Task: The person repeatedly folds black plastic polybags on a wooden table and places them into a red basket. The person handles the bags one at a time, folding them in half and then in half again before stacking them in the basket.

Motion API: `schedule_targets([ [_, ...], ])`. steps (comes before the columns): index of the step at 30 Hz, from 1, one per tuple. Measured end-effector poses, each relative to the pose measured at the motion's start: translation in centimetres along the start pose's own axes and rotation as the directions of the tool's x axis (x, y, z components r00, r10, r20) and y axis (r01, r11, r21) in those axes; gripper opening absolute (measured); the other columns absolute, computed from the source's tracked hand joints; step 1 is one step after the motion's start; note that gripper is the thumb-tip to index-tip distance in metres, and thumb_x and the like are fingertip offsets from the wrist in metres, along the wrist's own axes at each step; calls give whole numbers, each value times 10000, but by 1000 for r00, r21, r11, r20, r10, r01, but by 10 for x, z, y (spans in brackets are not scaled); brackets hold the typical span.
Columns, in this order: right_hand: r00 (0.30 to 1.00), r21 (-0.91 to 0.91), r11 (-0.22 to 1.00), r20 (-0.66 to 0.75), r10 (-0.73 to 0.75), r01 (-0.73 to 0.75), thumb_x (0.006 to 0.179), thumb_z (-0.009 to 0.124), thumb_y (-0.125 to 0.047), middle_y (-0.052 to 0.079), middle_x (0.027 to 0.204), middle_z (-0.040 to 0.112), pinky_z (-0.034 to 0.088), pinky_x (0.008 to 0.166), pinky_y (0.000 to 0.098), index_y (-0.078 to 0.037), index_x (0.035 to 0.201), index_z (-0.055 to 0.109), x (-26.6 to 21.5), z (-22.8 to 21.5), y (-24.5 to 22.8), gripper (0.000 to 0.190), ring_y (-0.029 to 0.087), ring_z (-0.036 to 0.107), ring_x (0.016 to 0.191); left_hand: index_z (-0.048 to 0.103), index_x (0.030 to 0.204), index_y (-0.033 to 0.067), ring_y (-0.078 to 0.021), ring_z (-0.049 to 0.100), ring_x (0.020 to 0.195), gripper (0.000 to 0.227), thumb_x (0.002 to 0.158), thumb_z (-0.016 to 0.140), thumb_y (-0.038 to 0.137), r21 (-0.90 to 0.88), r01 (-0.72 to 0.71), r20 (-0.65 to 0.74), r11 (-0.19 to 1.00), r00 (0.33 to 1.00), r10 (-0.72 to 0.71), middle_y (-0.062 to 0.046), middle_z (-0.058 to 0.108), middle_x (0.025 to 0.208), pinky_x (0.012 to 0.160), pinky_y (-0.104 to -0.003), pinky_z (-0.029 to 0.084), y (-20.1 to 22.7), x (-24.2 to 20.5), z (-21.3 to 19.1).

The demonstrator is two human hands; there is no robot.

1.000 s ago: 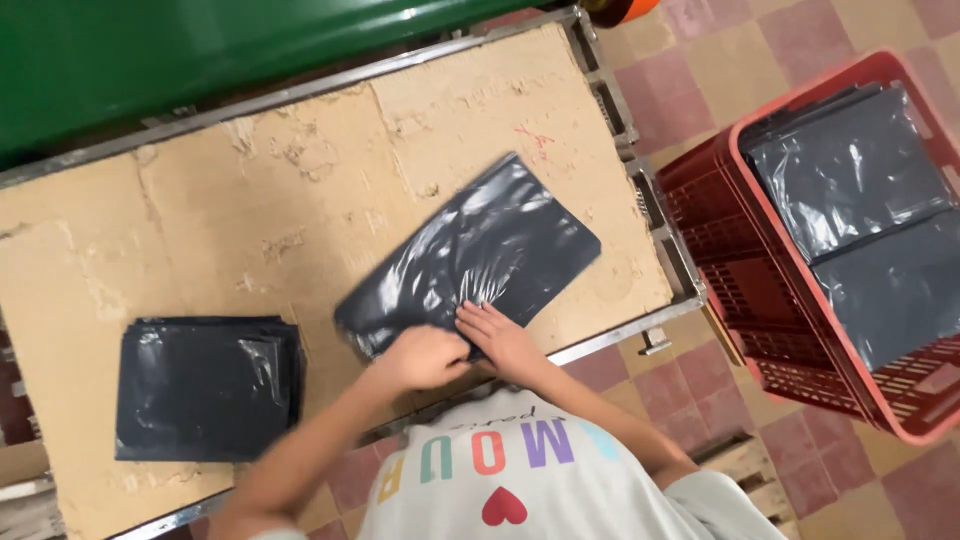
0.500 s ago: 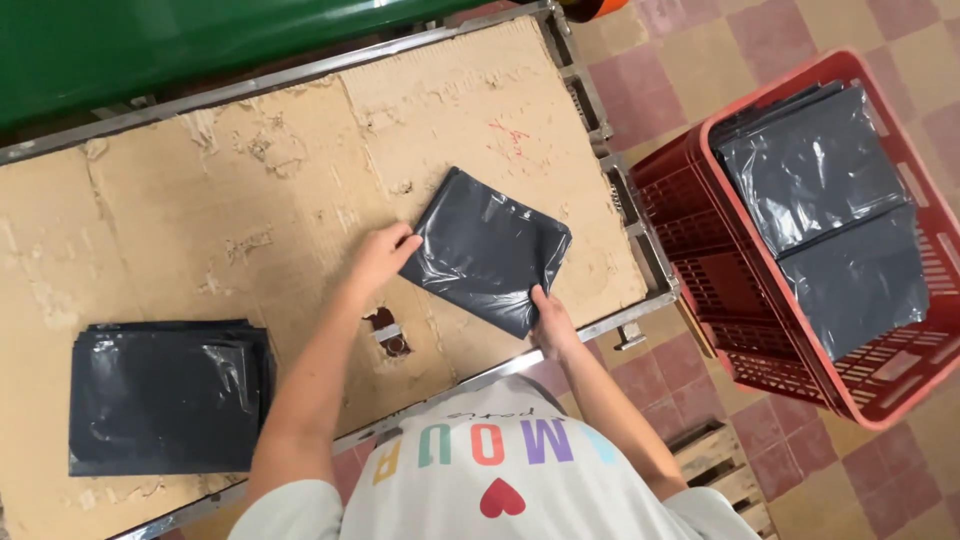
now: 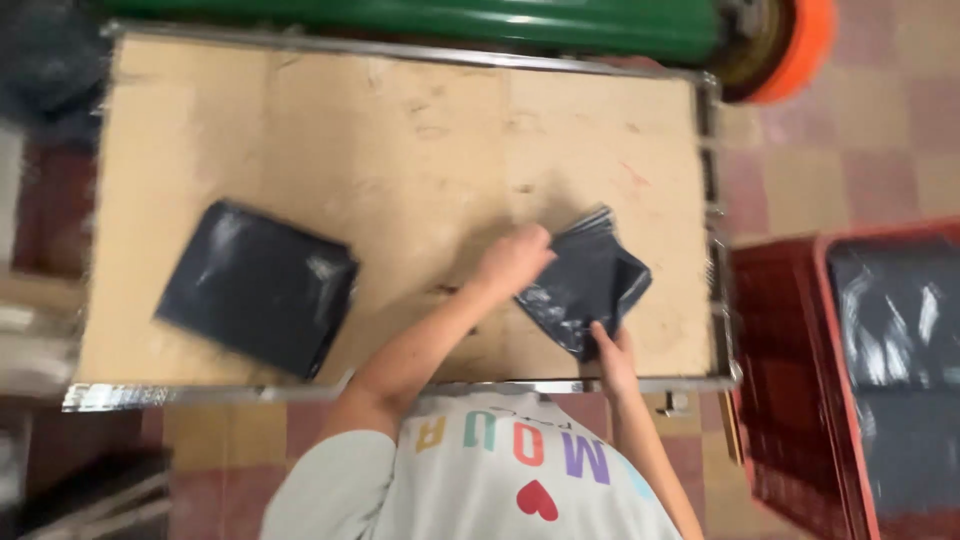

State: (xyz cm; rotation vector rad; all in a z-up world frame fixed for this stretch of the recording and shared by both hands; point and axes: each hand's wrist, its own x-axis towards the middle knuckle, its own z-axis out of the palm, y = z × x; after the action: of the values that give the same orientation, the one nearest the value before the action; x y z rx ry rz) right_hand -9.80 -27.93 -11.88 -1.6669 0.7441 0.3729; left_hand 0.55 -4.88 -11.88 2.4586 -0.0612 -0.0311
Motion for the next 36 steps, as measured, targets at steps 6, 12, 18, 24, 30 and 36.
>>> schedule_targets([
  [6,881,60,893,146,-450,447,895,719,-121,210,1344,522,355,1123,523,-63,1400,463,-9,72,-21,568,292,473,1273,462,826,162,-121,576,571,352,920,595,475,446,-436,-418,782,671,613,25,474,905,549,-237,503,-16,-127,-176],
  [12,810,133,969,531,-248,209,849,807,-161,89,817,623,480,333,301,-83,1069,597,-23,242,-4,314,193,611,556,627,968,167,-305,686,594,402,899,628,563,376,120,-483,919,872,84,-53,635,667,571,-423,518,-176,-197,-296],
  [18,639,167,938,694,-330,303,839,786,-48,95,830,737,602,466,284,-50,974,681,-71,364,9,171,144,701,660,481,1122,187,-352,727,875,456,1047,373,623,248,510,-316,824,846,-429,-159,727,889,773,-481,537,-316,-229,-308],
  [24,725,31,937,624,-291,348,821,787,-66,103,819,713,616,454,289,-7,997,631,-106,368,-3,243,153,698,676,510,1039,125,-234,665,553,538,1053,381,647,316,506,-457,803,822,-339,-88,629,637,549,-334,524,-340,-224,-287],
  [30,735,-18,898,581,-349,440,829,792,-100,138,1001,732,600,780,343,-29,1145,643,-116,364,8,357,175,676,933,562,1069,57,-359,609,1071,609,894,616,638,253,405,-263,879,903,-340,-152,602,1065,873,-495,527,-346,-182,-295],
  [36,797,-244,783,394,-459,572,773,834,-207,299,1229,608,547,953,534,29,1377,424,-165,330,-62,767,448,645,1111,615,1039,-22,-421,660,967,590,851,769,516,147,246,-147,958,963,-225,-228,651,938,831,-510,525,-310,-168,-304],
])
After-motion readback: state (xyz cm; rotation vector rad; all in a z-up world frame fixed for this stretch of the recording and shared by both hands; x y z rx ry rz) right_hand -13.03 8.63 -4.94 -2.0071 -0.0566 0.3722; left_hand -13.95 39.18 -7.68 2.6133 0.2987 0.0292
